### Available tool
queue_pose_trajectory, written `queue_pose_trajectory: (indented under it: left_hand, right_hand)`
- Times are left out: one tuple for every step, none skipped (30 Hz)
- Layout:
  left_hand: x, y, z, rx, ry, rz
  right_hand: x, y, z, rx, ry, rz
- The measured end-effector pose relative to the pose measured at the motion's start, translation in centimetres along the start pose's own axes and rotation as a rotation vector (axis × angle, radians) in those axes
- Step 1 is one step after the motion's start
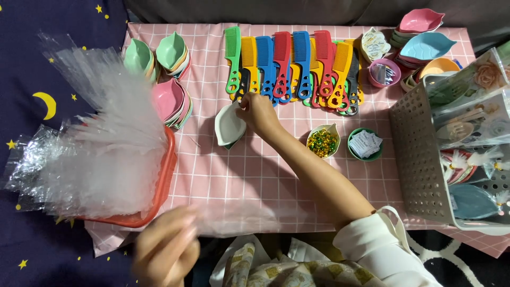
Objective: The person places items into small plastic pouches by hand and seals them. The person then organizes the sealed pouches into a storage bin.
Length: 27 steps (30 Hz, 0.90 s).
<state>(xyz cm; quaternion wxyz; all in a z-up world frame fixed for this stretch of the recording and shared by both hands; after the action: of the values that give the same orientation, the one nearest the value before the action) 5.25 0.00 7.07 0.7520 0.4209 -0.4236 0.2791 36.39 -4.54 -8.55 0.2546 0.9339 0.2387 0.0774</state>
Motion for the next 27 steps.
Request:
queue_pose_trajectory:
  left_hand:
    - [0.7, -1.6, -0.1, 0.096, 0.002, -0.039]
    - [1.4, -3.1, -0.3, 0.194, 0.006, -0.078]
    - [1.7, -4.9, -1.1, 0.193, 0.005, -0.077]
    - [1.9, -6.4, -2.2, 0.091, 0.053, -0.045]
    - [2.1, -7.9, -3.3, -0.012, 0.101, -0.013]
    - [2.0, -8.7, -4.0, -0.012, 0.099, -0.013]
    - [1.9, -10.1, -5.1, -0.078, 0.160, -0.073]
    - [1.6, -11.6, -6.2, -0.146, 0.221, -0.132]
    - [1.6, -12.1, -6.6, -0.147, 0.220, -0.132]
    - [1.4, -13.0, -7.2, -0.209, 0.264, -0.163]
    - [1.2, -13.9, -7.8, -0.270, 0.308, -0.194]
    - [1.2, -14.3, -8.1, -0.271, 0.304, -0.196]
    - [1.2, -14.9, -8.2, -0.262, 0.298, -0.224]
    - [1.1, -15.5, -8.4, -0.253, 0.294, -0.250]
    - [1.3, -15.8, -8.4, -0.253, 0.293, -0.250]
    - [1.6, -16.2, -8.5, -0.263, 0.298, -0.257]
    - [1.9, -16.6, -8.5, -0.273, 0.304, -0.263]
    - [2.2, -16.9, -8.5, -0.276, 0.301, -0.264]
    - [2.6, -17.1, -8.4, -0.277, 0.296, -0.264]
    - [2.9, -17.4, -8.4, -0.277, 0.292, -0.264]
    - [3.3, -17.7, -8.4, -0.279, 0.291, -0.265]
    - [3.8, -18.0, -8.3, -0.294, 0.277, -0.260]
    - [4.3, -18.2, -8.2, -0.308, 0.263, -0.256]
    - [4.7, -18.4, -8.2, -0.308, 0.261, -0.255]
    - [5.2, -18.5, -8.1, -0.277, 0.245, -0.260]
    - [5.7, -18.7, -8.0, -0.247, 0.229, -0.266]
    - [5.8, -19.1, -8.1, -0.248, 0.228, -0.267]
  right_hand:
    - [-0.1, 0.1, -0.2, 0.029, 0.013, -0.002]
    - [-0.2, 0.1, -0.5, 0.057, 0.027, -0.005]
    - [0.0, -0.2, 0.3, 0.057, 0.028, -0.003]
    - [0.3, -0.1, 0.9, 0.052, 0.056, 0.045]
    - [0.4, 0.0, 1.5, 0.048, 0.085, 0.093]
    - [0.3, 0.5, 1.2, 0.048, 0.086, 0.094]
    - [0.0, 1.3, 0.6, 0.050, 0.123, 0.127]
    - [-0.2, 2.2, 0.1, 0.052, 0.159, 0.159]
    - [-0.2, 2.9, 0.1, 0.051, 0.159, 0.161]
    - [-0.4, 3.9, -0.2, 0.123, 0.203, 0.201]
    - [-0.5, 5.0, -0.4, 0.194, 0.247, 0.241]
    - [-0.8, 6.6, -0.9, 0.196, 0.247, 0.245]
    - [-1.2, 8.5, -1.7, 0.220, 0.302, 0.283]
    - [-1.7, 10.3, -2.5, 0.243, 0.357, 0.319]
    - [-2.0, 11.4, -2.8, 0.243, 0.357, 0.320]
    - [-2.4, 12.8, -3.3, 0.275, 0.385, 0.340]
    - [-2.8, 14.1, -3.7, 0.307, 0.412, 0.359]
    - [-3.4, 14.7, -4.5, 0.305, 0.412, 0.362]
    - [-4.0, 15.3, -5.2, 0.321, 0.413, 0.362]
    - [-4.7, 15.9, -5.9, 0.336, 0.414, 0.360]
    - [-4.7, 16.2, -5.7, 0.336, 0.414, 0.362]
    - [-4.8, 16.4, -5.9, 0.316, 0.447, 0.351]
    - [-4.8, 16.7, -6.1, 0.297, 0.479, 0.339]
    - [-4.9, 16.9, -6.3, 0.297, 0.481, 0.341]
    - [-5.1, 17.1, -6.6, 0.288, 0.502, 0.334]
    - [-5.2, 17.3, -6.9, 0.280, 0.521, 0.327]
    - [-5.1, 17.7, -6.7, 0.280, 0.521, 0.329]
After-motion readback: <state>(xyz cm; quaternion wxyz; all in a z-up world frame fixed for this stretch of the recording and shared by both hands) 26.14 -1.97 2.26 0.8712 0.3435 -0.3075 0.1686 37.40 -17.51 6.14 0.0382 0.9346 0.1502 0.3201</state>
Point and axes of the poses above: each hand's wrist, its own x-axis towards the middle knuckle, its own y-axis out of the back of the hand, z = x × y, the point moved 8 cm from there along x, towards the middle knuckle, and after that the axes turned 13 degrees about x, right-handed, at the moved point
